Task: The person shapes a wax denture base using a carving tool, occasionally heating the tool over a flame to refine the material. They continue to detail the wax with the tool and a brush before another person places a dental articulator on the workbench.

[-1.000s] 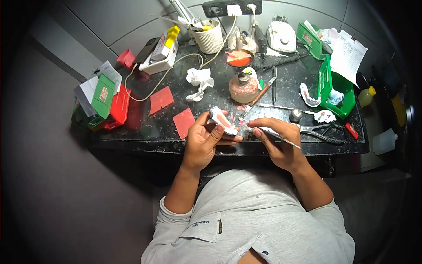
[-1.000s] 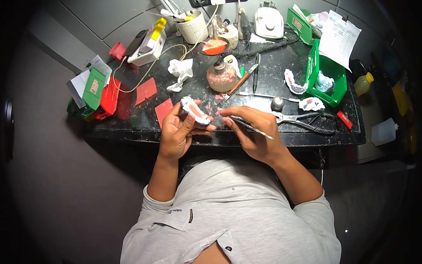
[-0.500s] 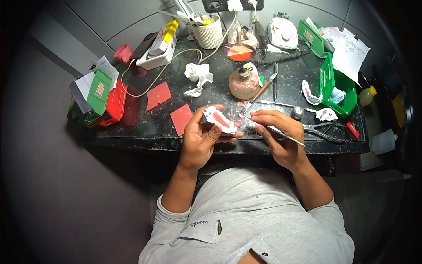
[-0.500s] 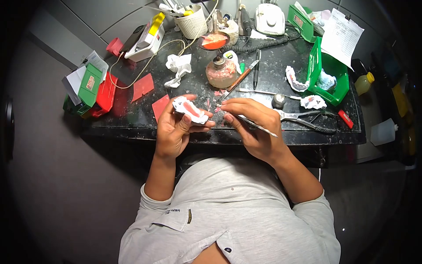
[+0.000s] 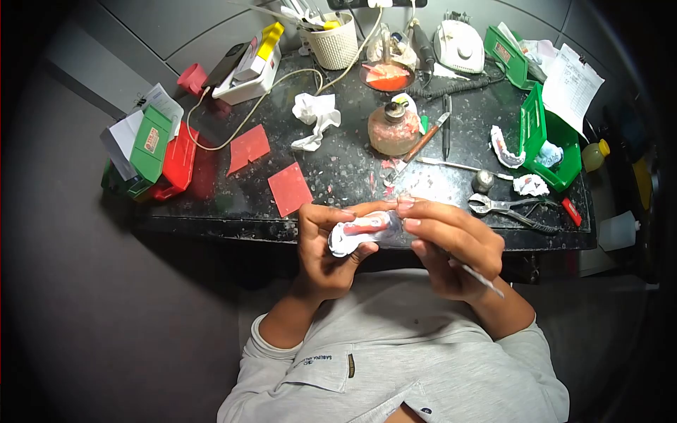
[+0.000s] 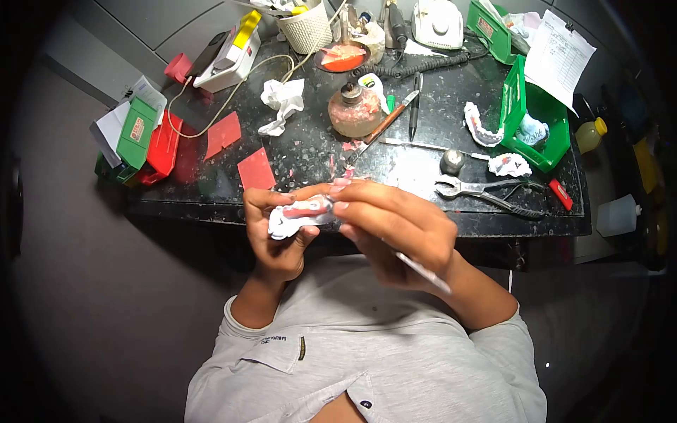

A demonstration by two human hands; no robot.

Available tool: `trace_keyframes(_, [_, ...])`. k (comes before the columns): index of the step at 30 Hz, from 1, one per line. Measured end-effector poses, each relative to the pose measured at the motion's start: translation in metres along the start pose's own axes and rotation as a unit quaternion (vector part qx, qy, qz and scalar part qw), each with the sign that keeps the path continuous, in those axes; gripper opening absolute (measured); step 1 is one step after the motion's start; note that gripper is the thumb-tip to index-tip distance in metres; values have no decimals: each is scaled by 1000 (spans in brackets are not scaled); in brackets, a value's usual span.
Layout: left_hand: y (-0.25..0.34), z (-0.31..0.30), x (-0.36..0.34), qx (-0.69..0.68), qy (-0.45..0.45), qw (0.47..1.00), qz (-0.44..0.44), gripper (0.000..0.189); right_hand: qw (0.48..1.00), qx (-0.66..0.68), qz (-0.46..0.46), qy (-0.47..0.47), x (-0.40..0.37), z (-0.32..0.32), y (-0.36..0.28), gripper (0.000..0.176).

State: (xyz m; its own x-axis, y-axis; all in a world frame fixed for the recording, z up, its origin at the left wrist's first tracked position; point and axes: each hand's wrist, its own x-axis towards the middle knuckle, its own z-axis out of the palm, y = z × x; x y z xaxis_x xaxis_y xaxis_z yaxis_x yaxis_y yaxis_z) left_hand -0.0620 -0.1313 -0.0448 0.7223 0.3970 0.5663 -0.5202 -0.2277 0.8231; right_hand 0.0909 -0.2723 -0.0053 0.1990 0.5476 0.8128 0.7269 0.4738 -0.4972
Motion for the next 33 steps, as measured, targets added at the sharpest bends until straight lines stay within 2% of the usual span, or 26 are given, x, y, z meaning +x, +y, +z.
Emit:
trace_keyframes(1, [1, 3, 0, -14, 15, 1000, 10, 46, 1000, 5, -30, -5, 1, -1, -2, 27])
trace_keyframes(11, [14, 5, -3, -3, -15, 999, 39, 44, 995, -7, -68, -67, -4, -4, -17, 32])
trace_keyframes(15, [17, 5, -7, -36, 3, 999, 17, 48, 991, -44, -92, -84, -4, 0, -21, 30])
trace_keyframes(16, [17, 4, -8, -86, -13, 996, 17, 43, 990, -47, -99, -84, -4, 2, -21, 29])
trace_keyframes(17, [18, 3, -8, -135, -29, 990, 18, 49, 989, -51, -107, -85, -5, 3, -22, 27])
trace_keyframes(21, [21, -2, -12, -117, -39, 992, -30, 50, 987, -59, -115, -91, -4, 4, -22, 23])
trace_keyframes(23, [18, -3, -17, -343, -31, 928, -144, 47, 987, -52, -116, -94, -4, 5, -23, 23])
trace_keyframes(24, [20, -3, -14, -343, -30, 927, -145, 47, 987, -46, -118, -95, -4, 5, -23, 23])
trace_keyframes(25, [22, -3, -9, -532, -28, 821, -207, 46, 987, -46, -117, -96, -3, 6, -24, 23])
trace_keyframes(26, [25, -2, -6, -693, -24, 672, -259, 48, 987, -44, -118, -95, -3, 6, -25, 24])
trace_keyframes(27, [27, -2, -7, -693, -24, 672, -260, 48, 987, -43, -119, -94, -2, 7, -25, 24])
trace_keyframes(29, [32, 0, -12, -527, 11, 811, -254, 54, 988, -43, -118, -95, -2, 9, -26, 24])
trace_keyframes(30, [30, -1, -12, -526, 11, 811, -254, 54, 988, -43, -118, -95, -2, 10, -26, 24])
trace_keyframes(32, [22, -3, -11, -604, -28, 758, -243, 57, 988, -45, -119, -93, -4, 12, -27, 24])
trace_keyframes(33, [21, -3, -11, -604, -28, 758, -243, 57, 987, -47, -119, -92, -5, 13, -27, 24])
